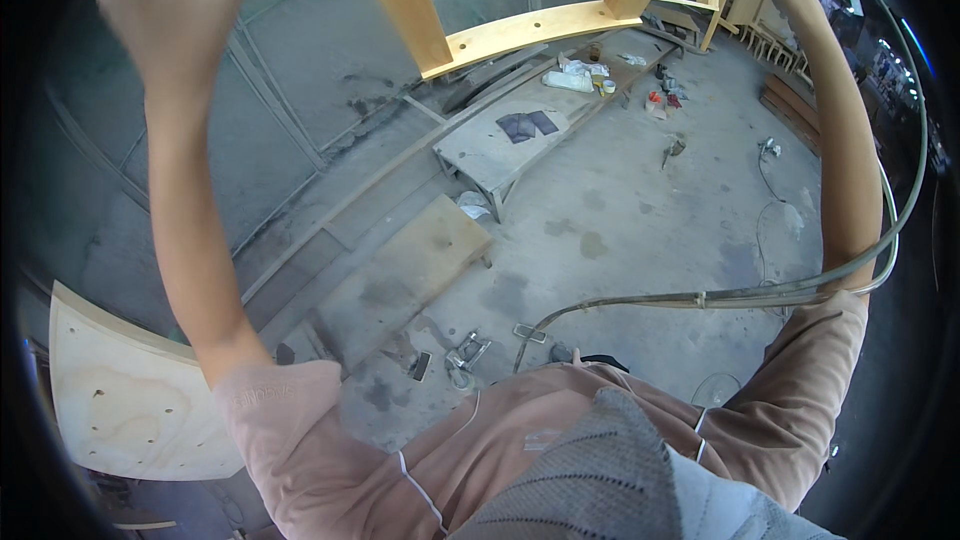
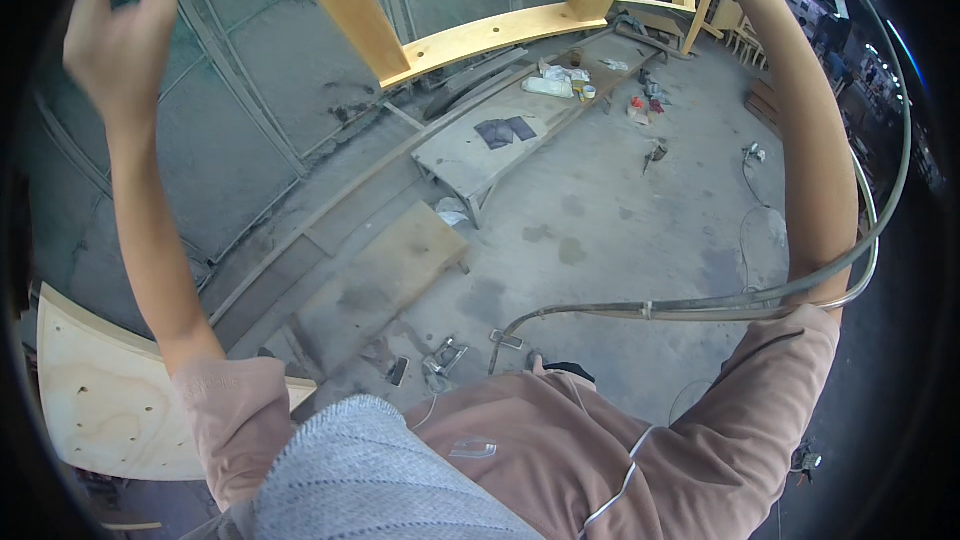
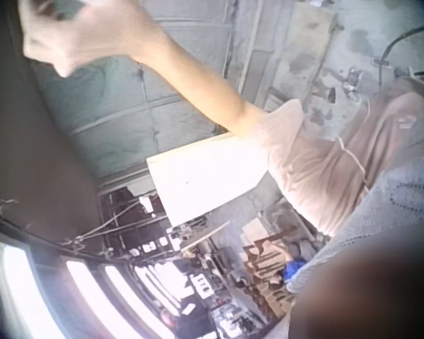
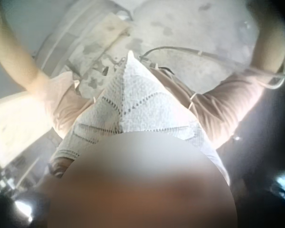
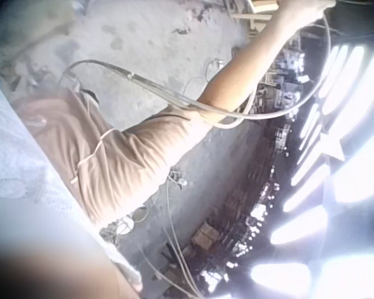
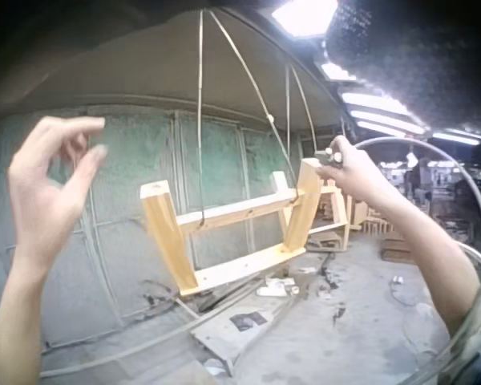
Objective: The person holds a wooden chair frame and sprays it with a handheld spray gun, rotating the frame to cover multiple sides. The person repeatedly lifts, turns, and sprays the frame while standing in a workshop.
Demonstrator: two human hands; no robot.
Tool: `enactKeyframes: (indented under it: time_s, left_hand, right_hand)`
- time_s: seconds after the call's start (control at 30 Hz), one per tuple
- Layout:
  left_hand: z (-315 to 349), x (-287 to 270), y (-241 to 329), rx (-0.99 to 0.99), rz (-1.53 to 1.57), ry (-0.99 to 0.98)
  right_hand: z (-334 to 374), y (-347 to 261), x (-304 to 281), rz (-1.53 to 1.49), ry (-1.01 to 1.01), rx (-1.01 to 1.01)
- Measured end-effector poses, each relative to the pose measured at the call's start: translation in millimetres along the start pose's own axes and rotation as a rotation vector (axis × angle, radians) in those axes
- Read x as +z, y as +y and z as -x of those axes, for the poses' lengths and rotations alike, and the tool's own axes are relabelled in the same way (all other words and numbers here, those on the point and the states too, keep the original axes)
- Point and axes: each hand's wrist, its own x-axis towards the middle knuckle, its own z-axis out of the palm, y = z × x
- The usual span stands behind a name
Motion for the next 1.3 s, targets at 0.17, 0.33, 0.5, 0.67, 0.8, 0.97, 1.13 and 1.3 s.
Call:
enactKeyframes:
  time_s: [0.17,0.33,0.5,0.67,0.8,0.97,1.13,1.3]
  left_hand:
    - [208,-76,28,-0.204,0.091,-0.402]
    - [570,-159,176,-1.593,0.166,-0.838]
    - [730,-448,438,-1.908,0.238,-1.906]
    - [669,-638,559,-2.554,0.093,-1.867]
    - [626,-681,602,-2.745,-0.343,-1.424]
    - [647,-635,586,-2.636,-1.16,-0.107]
    - [645,-540,546,-2.69,-0.531,0.166]
    - [628,-505,538,-2.689,-0.407,0.561]
  right_hand:
    - [16,-52,5,-0.41,-0.23,-0.081]
    - [34,-104,38,-0.465,0.023,-0.606]
    - [63,-127,129,0.092,-0.04,-0.9]
    - [141,-102,320,0.312,-0.431,-0.938]
    - [266,-72,429,0.022,-0.662,-0.688]
    - [491,-70,445,-0.547,-1.348,0.234]
    - [646,-101,368,-0.522,-1.939,0.333]
    - [678,-134,274,-0.659,-2.127,0.051]
